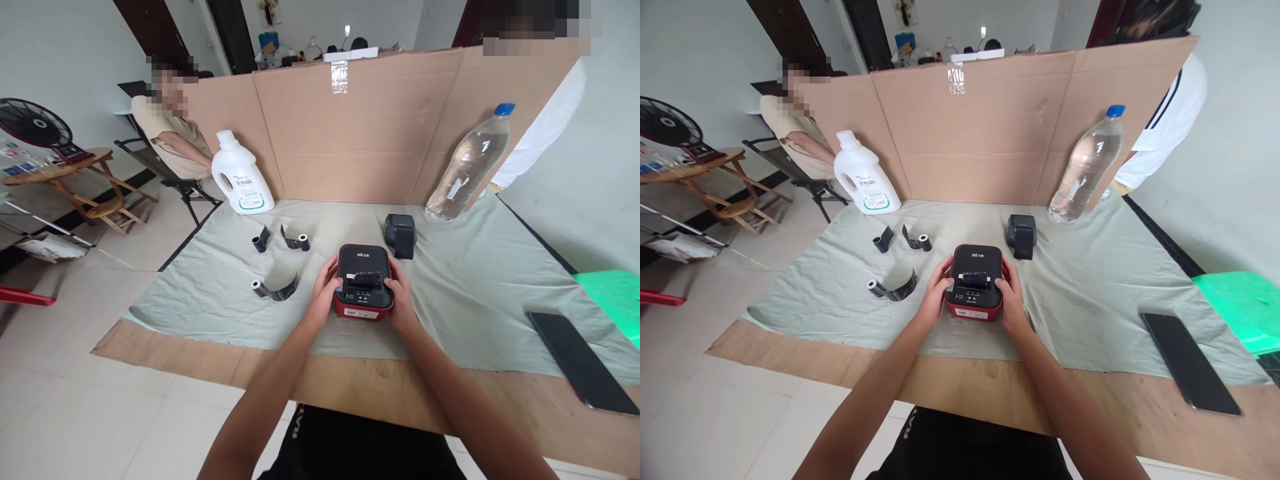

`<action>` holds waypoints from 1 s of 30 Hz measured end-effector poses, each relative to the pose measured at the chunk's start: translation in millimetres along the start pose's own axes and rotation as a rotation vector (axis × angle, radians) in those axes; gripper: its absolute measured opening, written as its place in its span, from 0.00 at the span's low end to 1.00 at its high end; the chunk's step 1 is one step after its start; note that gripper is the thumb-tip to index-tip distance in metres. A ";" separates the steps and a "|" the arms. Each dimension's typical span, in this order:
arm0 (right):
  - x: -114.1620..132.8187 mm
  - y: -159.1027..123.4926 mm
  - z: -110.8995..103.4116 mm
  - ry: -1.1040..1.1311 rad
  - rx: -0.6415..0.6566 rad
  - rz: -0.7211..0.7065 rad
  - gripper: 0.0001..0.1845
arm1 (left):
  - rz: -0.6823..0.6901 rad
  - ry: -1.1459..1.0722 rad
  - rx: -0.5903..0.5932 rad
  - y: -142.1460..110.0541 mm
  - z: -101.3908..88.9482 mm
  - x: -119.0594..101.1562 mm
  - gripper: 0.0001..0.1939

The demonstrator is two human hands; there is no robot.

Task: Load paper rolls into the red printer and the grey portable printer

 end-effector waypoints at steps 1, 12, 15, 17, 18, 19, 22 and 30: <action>-1.4 -1.9 -0.7 -0.020 0.003 -0.004 0.30 | 0.082 0.057 0.017 -3.2 0.3 -6.2 0.26; 2.9 -39.9 -18.8 -0.322 0.302 -0.206 0.42 | 0.238 0.221 0.028 -25.0 11.4 -15.6 0.14; 10.0 -42.3 -20.7 -0.501 0.364 -0.365 0.54 | 0.100 0.133 0.038 -28.2 12.2 -0.3 0.39; 15.5 -33.9 -19.5 -0.561 0.366 -0.417 0.53 | 0.043 0.090 0.068 -25.3 15.7 2.5 0.44; 19.2 -26.3 -16.4 -0.570 0.373 -0.435 0.52 | 0.032 0.082 0.074 -19.7 17.7 0.5 0.46; 23.9 -16.0 -11.4 -0.568 0.378 -0.454 0.51 | 0.033 0.078 0.070 -10.5 19.9 -3.9 0.47; 38.4 31.7 10.4 -0.528 0.331 -0.499 0.48 | 0.083 0.055 0.046 38.4 29.9 -26.7 0.48; 2.4 150.7 68.4 -0.408 0.272 -0.395 0.42 | 0.003 -0.070 0.049 177.7 51.9 -29.4 0.53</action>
Point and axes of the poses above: each hand's wrist, its own y-axis towards the middle knuckle, its own z-axis out of the palm, x = y × z, the point moved 7 cm from there along y, towards the middle knuckle, and after that the axes turned 10 degrees about -x, right-handed, at the moved point
